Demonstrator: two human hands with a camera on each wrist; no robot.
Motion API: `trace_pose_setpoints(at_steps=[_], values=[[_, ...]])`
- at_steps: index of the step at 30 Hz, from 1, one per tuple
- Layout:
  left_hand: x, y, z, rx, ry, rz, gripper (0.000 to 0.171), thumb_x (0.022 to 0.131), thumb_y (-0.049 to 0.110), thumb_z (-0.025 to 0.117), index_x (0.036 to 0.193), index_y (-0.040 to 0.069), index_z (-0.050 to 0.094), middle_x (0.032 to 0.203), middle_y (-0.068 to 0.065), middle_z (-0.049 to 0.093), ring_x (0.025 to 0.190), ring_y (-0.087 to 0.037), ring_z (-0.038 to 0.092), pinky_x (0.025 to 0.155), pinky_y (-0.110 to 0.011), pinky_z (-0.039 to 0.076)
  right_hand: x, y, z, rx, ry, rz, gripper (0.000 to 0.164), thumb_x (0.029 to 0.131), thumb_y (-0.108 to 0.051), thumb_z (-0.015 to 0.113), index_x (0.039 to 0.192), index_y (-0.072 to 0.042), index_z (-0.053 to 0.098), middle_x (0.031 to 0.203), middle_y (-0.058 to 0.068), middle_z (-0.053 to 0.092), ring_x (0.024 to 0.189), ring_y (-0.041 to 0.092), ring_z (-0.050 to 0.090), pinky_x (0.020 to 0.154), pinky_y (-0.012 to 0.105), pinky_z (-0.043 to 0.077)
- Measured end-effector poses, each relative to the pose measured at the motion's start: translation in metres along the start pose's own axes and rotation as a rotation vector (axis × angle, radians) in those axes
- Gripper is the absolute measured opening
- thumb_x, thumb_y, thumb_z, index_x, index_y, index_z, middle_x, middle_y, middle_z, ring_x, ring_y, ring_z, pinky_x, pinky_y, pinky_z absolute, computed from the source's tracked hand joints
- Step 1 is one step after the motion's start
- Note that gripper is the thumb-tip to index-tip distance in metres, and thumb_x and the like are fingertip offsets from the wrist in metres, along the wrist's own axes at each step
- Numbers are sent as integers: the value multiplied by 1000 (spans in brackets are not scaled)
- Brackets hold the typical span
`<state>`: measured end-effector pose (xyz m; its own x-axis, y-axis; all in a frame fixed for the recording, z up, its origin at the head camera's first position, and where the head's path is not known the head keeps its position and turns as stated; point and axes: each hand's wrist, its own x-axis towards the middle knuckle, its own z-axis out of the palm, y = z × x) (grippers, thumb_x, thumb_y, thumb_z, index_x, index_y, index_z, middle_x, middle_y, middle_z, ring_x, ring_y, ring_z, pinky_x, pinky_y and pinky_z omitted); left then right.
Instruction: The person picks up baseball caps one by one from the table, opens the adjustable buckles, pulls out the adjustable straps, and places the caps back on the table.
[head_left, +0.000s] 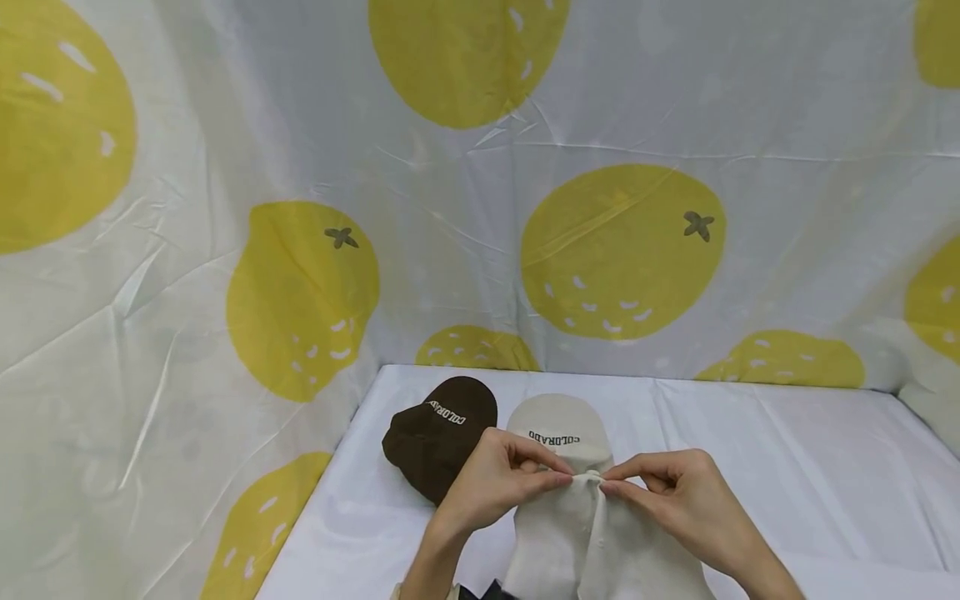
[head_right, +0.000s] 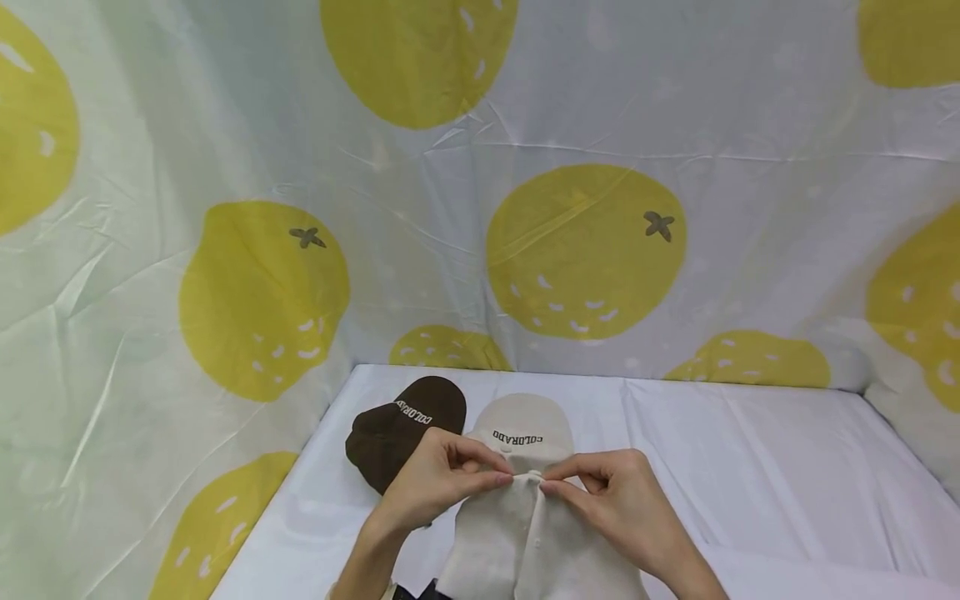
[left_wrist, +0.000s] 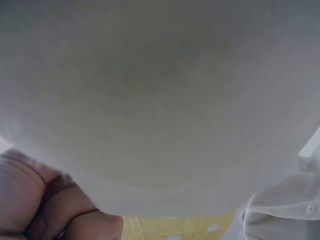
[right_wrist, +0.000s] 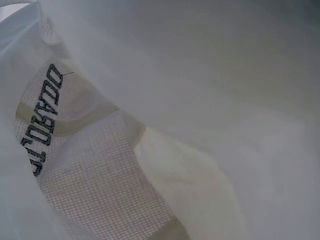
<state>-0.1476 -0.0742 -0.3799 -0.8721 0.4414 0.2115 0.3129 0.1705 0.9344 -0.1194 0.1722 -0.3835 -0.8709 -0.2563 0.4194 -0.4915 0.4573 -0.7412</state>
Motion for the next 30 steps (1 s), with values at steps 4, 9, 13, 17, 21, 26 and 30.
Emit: trace_pose_setpoints(at_steps=[4, 9, 13, 17, 21, 26, 30], values=[[1, 1, -1, 0, 7, 2, 5, 86, 7, 83, 89, 3, 83, 52, 4, 45, 49, -1, 31, 50, -16, 28, 2, 0, -2, 25, -24, 73, 9, 83, -29, 87, 85, -36, 81, 46, -1, 31, 49, -6, 22, 43, 21, 33], [2, 2, -1, -12, -2, 2, 6, 85, 8, 84, 89, 4, 83, 50, 5, 43, 49, -1, 30, 50, -16, 27, 4, 1, -6, 70, -57, 162, 6, 83, -30, 87, 84, -32, 81, 48, 4, 29, 49, -4, 24, 46, 23, 38], [2, 2, 0, -13, -15, 1, 6, 85, 10, 84, 89, 6, 84, 49, 4, 42, 48, -1, 29, 49, -17, 27, 4, 0, -11, 121, -89, 206, 6, 82, -27, 87, 85, -27, 82, 50, 8, 26, 50, -3, 23, 50, 23, 42], [1, 2, 2, -22, -1, 8, 6, 85, 8, 84, 89, 4, 83, 49, 5, 41, 49, -1, 29, 48, -17, 26, 4, -1, -15, 155, -118, 209, 6, 83, -26, 87, 87, -23, 83, 51, 10, 23, 51, -2, 22, 51, 22, 42], [2, 5, 6, -40, 3, 10, 7, 84, 7, 84, 89, 2, 83, 49, 5, 41, 49, -1, 30, 49, -17, 26, 2, -2, -19, 172, -139, 217, 5, 85, -24, 86, 88, -21, 83, 53, 9, 20, 52, 2, 20, 54, 23, 44], [3, 12, 10, -64, -25, 4, 8, 85, 10, 85, 88, 4, 83, 48, 4, 38, 48, -2, 27, 47, -18, 23, -2, -1, -30, 203, -175, 246, 5, 88, -22, 83, 91, -17, 82, 56, 7, 15, 52, 12, 17, 61, 23, 48], [7, 20, 15, -86, -53, 21, 8, 85, 11, 84, 89, 3, 83, 47, 3, 34, 48, -4, 24, 46, -20, 21, -3, 1, -41, 229, -182, 214, 5, 91, -15, 80, 94, -13, 82, 55, 7, 15, 51, 14, 15, 59, 24, 47]])
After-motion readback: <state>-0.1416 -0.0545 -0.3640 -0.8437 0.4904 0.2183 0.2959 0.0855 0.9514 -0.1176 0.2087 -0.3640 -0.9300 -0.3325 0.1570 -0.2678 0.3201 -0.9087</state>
